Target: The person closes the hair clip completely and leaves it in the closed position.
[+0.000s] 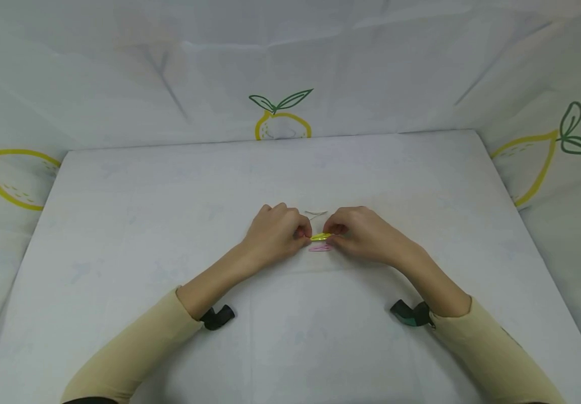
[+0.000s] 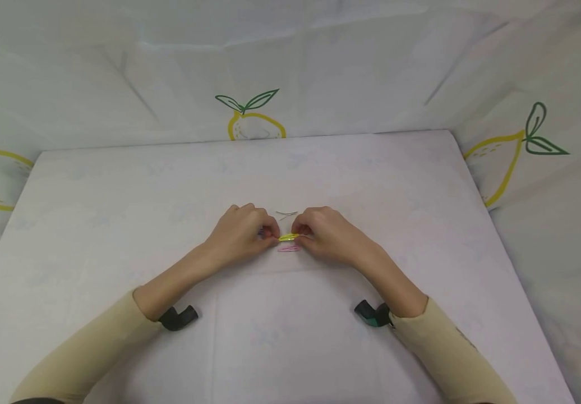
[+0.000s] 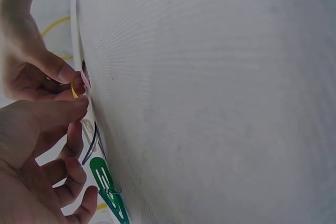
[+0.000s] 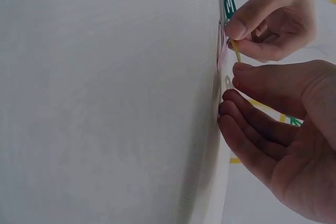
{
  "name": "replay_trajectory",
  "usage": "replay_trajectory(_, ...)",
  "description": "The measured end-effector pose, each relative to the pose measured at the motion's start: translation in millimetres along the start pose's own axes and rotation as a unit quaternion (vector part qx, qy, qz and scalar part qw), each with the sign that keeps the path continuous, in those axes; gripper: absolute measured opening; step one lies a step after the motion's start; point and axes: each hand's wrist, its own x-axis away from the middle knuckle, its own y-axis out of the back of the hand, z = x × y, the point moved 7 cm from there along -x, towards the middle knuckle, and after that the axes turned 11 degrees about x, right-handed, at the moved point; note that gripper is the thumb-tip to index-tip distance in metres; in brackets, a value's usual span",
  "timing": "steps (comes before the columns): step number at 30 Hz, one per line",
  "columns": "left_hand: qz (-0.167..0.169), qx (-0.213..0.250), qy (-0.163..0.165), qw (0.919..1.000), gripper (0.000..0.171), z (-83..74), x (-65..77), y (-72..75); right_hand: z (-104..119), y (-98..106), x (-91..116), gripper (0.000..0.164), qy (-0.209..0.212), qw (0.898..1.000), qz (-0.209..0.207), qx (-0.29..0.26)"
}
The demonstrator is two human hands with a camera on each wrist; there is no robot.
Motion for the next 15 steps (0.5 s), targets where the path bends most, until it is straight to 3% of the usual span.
replay_trajectory(15, -0.001, -0.026, -0.004, 0.9997, 0.009, -2.6, -1.5, -2.1, -1.7, -2.2, -1.5, 0.014, -0.022, 1.000, 0.017, 0.014)
